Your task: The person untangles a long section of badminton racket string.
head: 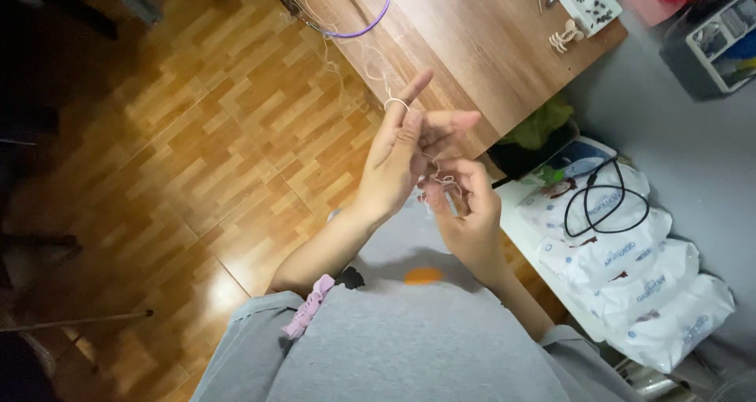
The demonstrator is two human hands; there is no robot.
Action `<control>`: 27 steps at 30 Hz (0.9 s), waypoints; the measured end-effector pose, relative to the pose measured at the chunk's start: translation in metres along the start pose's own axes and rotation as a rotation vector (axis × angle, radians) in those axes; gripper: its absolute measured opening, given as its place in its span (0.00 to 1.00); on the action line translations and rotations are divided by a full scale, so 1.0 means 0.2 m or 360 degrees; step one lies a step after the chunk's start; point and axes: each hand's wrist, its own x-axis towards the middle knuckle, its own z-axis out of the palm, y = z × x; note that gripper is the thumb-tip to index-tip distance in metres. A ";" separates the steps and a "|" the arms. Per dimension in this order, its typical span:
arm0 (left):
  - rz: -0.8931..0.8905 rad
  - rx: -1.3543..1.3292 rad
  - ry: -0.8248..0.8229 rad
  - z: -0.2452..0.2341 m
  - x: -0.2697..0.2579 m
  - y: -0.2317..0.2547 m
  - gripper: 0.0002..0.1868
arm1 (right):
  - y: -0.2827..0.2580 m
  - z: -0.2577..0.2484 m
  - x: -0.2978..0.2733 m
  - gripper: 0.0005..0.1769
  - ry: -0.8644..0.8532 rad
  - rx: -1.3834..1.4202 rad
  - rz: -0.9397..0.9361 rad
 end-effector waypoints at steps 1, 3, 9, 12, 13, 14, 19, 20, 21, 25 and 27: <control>0.0040 -0.0048 -0.0019 0.00 0.00 0.00 0.35 | 0.05 0.00 -0.01 0.17 0.0023 0.0138 0.0000; 0.0078 -0.0099 -0.0036 -0.01 -0.01 0.03 0.36 | 0.08 0.00 0.00 0.11 0.0047 0.0275 0.0002; -0.0098 0.0483 -0.0385 -0.09 -0.07 0.00 0.31 | 0.03 -0.07 0.06 0.10 0.0166 0.0635 0.0322; -0.0148 0.0536 -0.0253 -0.13 -0.09 -0.08 0.23 | 0.04 -0.07 0.06 0.11 0.0157 0.0745 0.0265; -0.0161 0.0465 -0.0162 -0.14 -0.10 -0.11 0.22 | 0.06 -0.07 0.06 0.11 0.0187 0.0794 0.0310; -0.0175 0.0395 -0.0070 -0.16 -0.11 -0.14 0.21 | 0.08 -0.08 0.05 0.11 0.0219 0.0843 0.0354; -0.0036 0.0553 0.0047 -0.07 -0.14 -0.05 0.14 | 0.08 -0.05 0.05 0.09 0.0235 0.0764 0.0251; 0.0089 0.0718 0.0101 -0.06 -0.14 -0.03 0.10 | 0.08 -0.04 0.05 0.08 0.0262 0.0656 0.0210; 0.0089 0.0717 0.0103 -0.05 -0.14 -0.03 0.10 | 0.07 -0.04 0.05 0.08 0.0260 0.0655 0.0211; 0.0220 0.0937 0.0188 -0.04 -0.16 0.00 0.07 | 0.08 -0.03 0.05 0.07 0.0233 0.0583 0.0133; 0.0226 0.0974 0.0202 -0.03 -0.16 0.00 0.07 | 0.09 -0.01 0.05 0.07 0.0257 0.0593 0.0083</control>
